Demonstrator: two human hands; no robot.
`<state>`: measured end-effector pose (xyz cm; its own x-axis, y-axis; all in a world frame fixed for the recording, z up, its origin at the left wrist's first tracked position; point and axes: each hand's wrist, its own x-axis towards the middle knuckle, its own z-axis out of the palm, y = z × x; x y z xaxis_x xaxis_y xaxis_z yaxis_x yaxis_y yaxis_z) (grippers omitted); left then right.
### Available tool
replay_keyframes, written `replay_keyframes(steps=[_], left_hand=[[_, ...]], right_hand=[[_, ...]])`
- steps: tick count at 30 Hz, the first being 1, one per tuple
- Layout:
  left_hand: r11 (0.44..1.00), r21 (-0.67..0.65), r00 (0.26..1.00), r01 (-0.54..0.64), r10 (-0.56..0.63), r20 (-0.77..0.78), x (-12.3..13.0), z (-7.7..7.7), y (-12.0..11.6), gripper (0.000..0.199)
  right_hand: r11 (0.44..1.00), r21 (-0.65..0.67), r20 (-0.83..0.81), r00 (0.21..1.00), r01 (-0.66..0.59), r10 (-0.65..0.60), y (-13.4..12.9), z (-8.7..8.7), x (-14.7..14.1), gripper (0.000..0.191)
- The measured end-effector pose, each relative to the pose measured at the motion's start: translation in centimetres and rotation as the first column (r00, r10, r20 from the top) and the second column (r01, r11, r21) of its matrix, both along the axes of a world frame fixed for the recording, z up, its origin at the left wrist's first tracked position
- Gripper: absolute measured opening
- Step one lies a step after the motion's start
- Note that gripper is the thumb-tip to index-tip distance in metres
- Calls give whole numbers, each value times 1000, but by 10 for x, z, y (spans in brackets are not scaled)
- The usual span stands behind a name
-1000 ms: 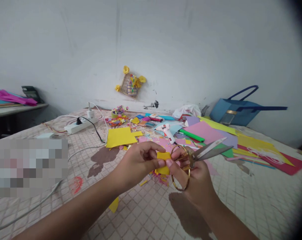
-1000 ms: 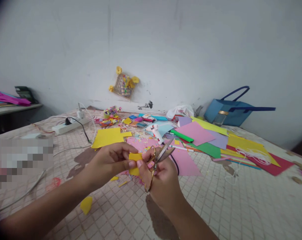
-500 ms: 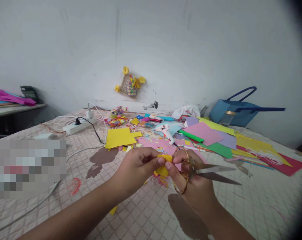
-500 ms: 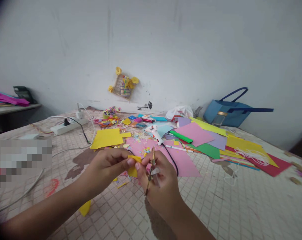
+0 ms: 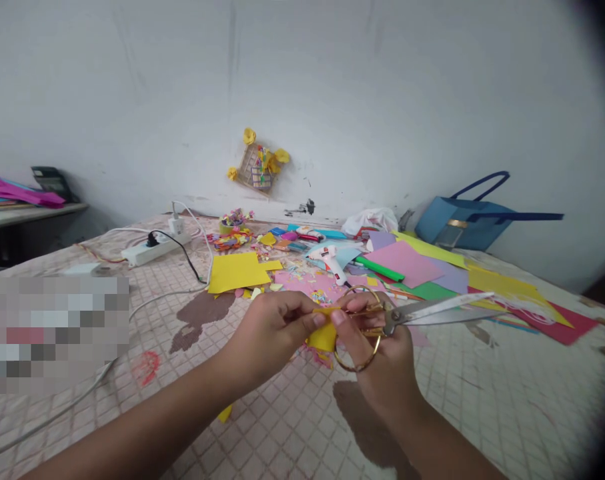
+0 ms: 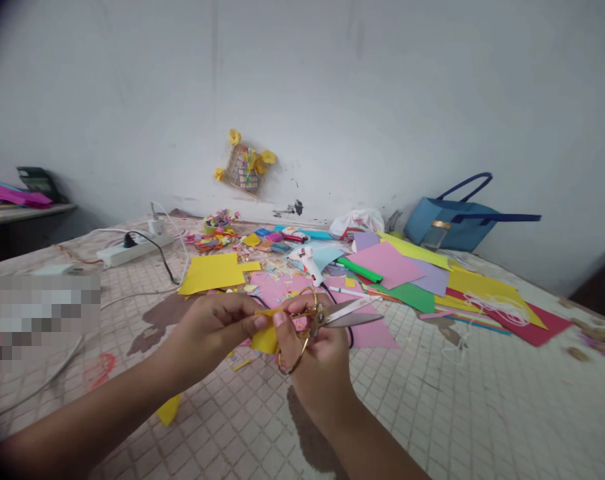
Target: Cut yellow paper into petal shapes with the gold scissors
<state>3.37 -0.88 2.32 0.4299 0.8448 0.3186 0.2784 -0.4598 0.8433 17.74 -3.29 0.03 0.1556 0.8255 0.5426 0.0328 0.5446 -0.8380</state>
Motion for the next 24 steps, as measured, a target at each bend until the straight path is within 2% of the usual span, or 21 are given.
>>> replay_keyframes(steps=[5,8,11,18,21,24], left_hand=[[999,17,999,-41,42,-27,1,1,0,24],[993,58,995,-100,100,11,-1,2,2,19],[992,65,994,-106,103,47,-3,2,4,17],[995,-14,992,-96,97,78,-5,2,9,19],[994,-9,990,-108,108,86,-8,4,12,20],[997,-44,991,-70,75,107,-8,4,15,21]], right_hand=[[996,-80,-19,999,-42,40,3,0,3,19],[979,-177,104,987,-101,120,5,0,6,21],[962,-244,195,965,-126,176,6,0,6,23],[961,-232,132,974,-149,182,7,5,5,26],[956,-243,125,973,-162,196,9,7,6,26],[943,-279,86,973,-183,214,9,5,7,27]])
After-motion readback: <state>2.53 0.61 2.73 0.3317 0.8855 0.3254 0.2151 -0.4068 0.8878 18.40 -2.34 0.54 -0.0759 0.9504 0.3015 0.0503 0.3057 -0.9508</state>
